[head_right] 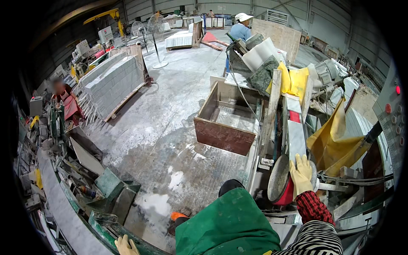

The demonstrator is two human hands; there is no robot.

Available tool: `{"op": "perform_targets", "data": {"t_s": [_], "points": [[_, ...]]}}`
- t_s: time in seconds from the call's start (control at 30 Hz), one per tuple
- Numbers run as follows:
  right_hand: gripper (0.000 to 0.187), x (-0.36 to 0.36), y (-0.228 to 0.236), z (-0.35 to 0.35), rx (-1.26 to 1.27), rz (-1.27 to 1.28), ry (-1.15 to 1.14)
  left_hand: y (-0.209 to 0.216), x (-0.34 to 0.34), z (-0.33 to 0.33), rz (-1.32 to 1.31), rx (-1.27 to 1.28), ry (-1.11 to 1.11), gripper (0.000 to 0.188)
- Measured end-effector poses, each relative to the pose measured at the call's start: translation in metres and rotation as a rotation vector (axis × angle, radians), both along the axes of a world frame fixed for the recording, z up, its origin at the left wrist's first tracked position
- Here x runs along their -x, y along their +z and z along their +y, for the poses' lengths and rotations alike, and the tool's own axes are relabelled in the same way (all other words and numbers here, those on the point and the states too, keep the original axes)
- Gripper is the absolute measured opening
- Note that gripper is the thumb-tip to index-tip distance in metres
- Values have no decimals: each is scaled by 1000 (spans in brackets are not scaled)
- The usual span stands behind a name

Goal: The person repeatedly feeds rectangular stone tiles into a grinding machine, holding them with gloved hands against a rotating wheel to smooth the edges. The person then removes the tiles and places them into a nearby container.

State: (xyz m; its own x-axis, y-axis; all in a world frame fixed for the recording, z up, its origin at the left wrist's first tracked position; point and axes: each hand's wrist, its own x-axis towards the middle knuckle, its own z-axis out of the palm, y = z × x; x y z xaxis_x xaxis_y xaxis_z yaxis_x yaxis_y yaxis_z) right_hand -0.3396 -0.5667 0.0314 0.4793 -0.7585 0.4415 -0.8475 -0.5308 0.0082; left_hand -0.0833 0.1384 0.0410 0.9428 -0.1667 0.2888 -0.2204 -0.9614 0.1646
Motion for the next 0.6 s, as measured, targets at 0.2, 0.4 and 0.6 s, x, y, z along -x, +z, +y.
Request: {"op": "perform_targets", "data": {"t_s": [0.2,0.4,0.6], "points": [[50,-23,28,3,-41,44,29,6,-1,-3,11,-31,-1,26],[54,-34,26,-15,-36,87,20,-10,-1,-2,-30,249,13,27],[53,-47,31,-35,-3,56,57,0,-3,-1,59,-37,41,28]]}}
